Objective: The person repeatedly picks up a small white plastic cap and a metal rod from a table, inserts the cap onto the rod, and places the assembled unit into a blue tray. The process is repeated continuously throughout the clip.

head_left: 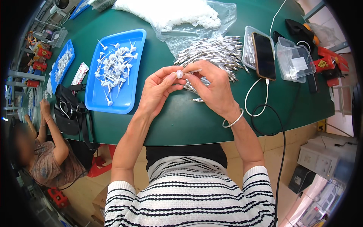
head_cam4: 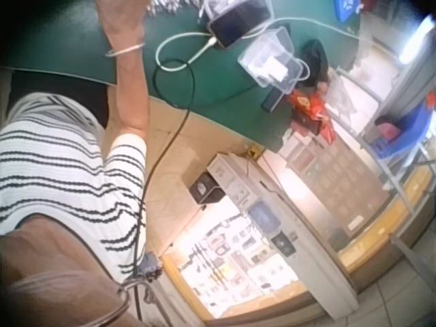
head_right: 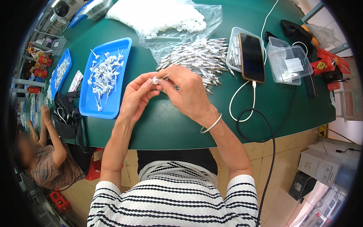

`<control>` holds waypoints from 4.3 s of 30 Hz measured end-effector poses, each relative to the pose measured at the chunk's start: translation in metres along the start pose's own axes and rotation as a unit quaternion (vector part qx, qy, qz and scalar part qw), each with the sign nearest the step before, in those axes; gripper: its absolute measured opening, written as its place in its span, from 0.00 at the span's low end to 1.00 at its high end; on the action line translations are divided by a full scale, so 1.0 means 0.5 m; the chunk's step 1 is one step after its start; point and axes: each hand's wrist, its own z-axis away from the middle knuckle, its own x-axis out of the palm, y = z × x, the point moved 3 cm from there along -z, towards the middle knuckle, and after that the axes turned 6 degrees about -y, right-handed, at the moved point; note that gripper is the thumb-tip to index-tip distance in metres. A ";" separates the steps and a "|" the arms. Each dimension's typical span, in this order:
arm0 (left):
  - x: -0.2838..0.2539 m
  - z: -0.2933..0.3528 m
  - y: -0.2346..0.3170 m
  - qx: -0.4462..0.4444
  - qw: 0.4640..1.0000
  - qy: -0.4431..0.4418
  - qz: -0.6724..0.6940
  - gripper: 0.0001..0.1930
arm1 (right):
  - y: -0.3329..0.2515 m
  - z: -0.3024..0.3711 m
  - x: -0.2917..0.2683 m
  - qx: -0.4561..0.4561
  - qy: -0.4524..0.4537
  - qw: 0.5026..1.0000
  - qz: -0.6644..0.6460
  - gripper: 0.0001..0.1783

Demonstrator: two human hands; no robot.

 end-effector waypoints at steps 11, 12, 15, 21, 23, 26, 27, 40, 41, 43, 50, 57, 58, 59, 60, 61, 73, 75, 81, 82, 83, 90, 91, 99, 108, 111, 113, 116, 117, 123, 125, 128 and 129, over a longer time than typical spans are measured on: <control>0.000 0.001 -0.001 0.018 1.000 0.004 0.016 0.13 | 0.011 0.001 0.008 0.072 0.012 0.990 -0.124 0.06; 0.000 0.002 -0.001 0.020 1.000 0.008 0.015 0.13 | 0.013 0.000 0.009 0.069 0.005 0.990 -0.121 0.06; 0.001 0.004 0.007 0.032 0.999 0.021 0.006 0.13 | 0.016 -0.003 0.006 0.087 -0.007 0.988 -0.125 0.07; 0.012 0.010 0.026 0.072 0.996 0.029 -0.041 0.14 | 0.005 0.000 -0.006 0.135 -0.023 0.981 -0.138 0.08; 0.013 0.011 0.025 0.073 0.996 0.028 -0.050 0.15 | 0.002 0.000 -0.007 0.149 -0.060 0.985 -0.069 0.08; 0.012 0.010 0.019 0.069 0.996 0.021 -0.047 0.15 | -0.002 -0.001 -0.007 0.137 -0.072 0.988 -0.020 0.06; 0.010 0.009 0.017 0.066 0.997 0.019 -0.039 0.15 | -0.003 -0.001 -0.006 0.127 -0.068 0.989 -0.013 0.06; -0.001 0.010 0.009 0.099 0.990 0.020 -0.094 0.12 | -0.009 0.003 0.001 0.040 -0.033 0.998 0.042 0.05; -0.001 0.010 0.008 0.097 0.991 0.019 -0.092 0.12 | -0.006 0.005 0.002 0.034 -0.034 0.998 0.036 0.04; -0.002 0.012 0.009 0.096 0.991 0.019 -0.090 0.12 | -0.002 0.005 0.002 0.044 -0.046 0.998 0.007 0.04; 0.001 0.015 0.007 0.064 0.997 0.011 -0.048 0.10 | 0.005 0.009 0.013 0.119 -0.065 0.986 -0.099 0.06; 0.007 0.014 0.003 0.095 0.995 -0.001 -0.041 0.11 | -0.012 0.009 0.016 0.055 -0.022 0.998 0.036 0.06; 0.009 0.014 0.003 0.099 0.994 -0.002 -0.044 0.11 | -0.013 0.010 0.018 0.042 -0.011 0.998 0.049 0.06; 0.009 0.014 0.000 0.101 0.993 0.003 -0.053 0.12 | -0.013 0.014 0.023 0.028 0.000 0.998 0.061 0.06; 0.011 0.016 0.000 0.106 0.993 0.004 -0.055 0.12 | -0.013 0.016 0.024 0.012 0.011 0.997 0.075 0.07; 0.014 0.018 0.001 0.111 0.992 0.005 -0.057 0.12 | -0.011 0.017 0.025 0.004 0.013 0.997 0.081 0.06; 0.031 0.026 0.036 0.197 0.976 -0.032 -0.090 0.11 | 0.019 0.007 0.020 0.171 -0.123 0.936 -0.283 0.07; 0.028 0.031 0.030 0.221 0.968 -0.038 -0.115 0.09 | 0.023 0.020 0.027 0.170 -0.124 0.929 -0.304 0.08; 0.033 0.037 0.029 0.252 0.956 -0.045 -0.145 0.08 | 0.031 0.026 0.040 0.166 -0.119 0.908 -0.366 0.10; 0.032 0.036 0.030 0.257 0.954 -0.042 -0.148 0.08 | 0.032 0.029 0.045 0.166 -0.116 0.902 -0.380 0.10; 0.031 0.033 0.028 0.262 0.952 -0.040 -0.152 0.08 | 0.034 0.029 0.048 0.167 -0.112 0.897 -0.394 0.10; 0.033 0.040 0.042 0.259 0.938 0.014 -0.231 0.10 | 0.038 0.015 0.050 0.135 -0.081 0.917 -0.366 0.08; 0.037 0.041 0.043 0.272 0.928 0.029 -0.255 0.11 | 0.035 0.014 0.049 0.133 -0.065 0.918 -0.368 0.08; 0.044 0.041 0.045 0.293 0.921 0.064 -0.251 0.09 | 0.023 0.011 0.036 0.114 -0.008 0.941 -0.320 0.07; 0.039 0.039 0.040 0.291 0.928 0.050 -0.229 0.06 | 0.030 0.013 0.034 0.102 0.001 0.956 -0.276 0.06; 0.038 0.041 0.041 0.275 0.934 0.053 -0.224 0.05 | 0.027 0.013 0.034 0.109 0.001 0.954 -0.278 0.07; 0.038 0.041 0.041 0.274 0.932 0.057 -0.232 0.04 | 0.027 0.013 0.035 0.106 0.006 0.954 -0.280 0.07; 0.039 0.041 0.039 0.271 0.930 0.060 -0.242 0.03 | 0.029 0.014 0.036 0.099 0.011 0.956 -0.276 0.07; 0.039 0.041 0.038 0.264 0.933 0.059 -0.236 0.03 | 0.027 0.014 0.035 0.101 0.006 0.957 -0.271 0.07; 0.022 0.035 0.033 0.193 0.963 0.067 -0.178 0.04 | 0.032 0.016 0.036 0.102 0.007 0.966 -0.236 0.07; 0.022 0.037 0.034 0.191 0.964 0.084 -0.167 0.04 | 0.032 0.020 0.033 0.103 0.015 0.973 -0.204 0.07; 0.022 0.039 0.045 0.230 0.950 0.088 -0.191 0.04 | 0.027 0.012 0.026 0.100 0.020 0.982 -0.162 0.07; 0.024 0.041 0.044 0.237 0.946 0.080 -0.206 0.04 | 0.024 0.012 0.026 0.097 0.020 0.982 -0.161 0.07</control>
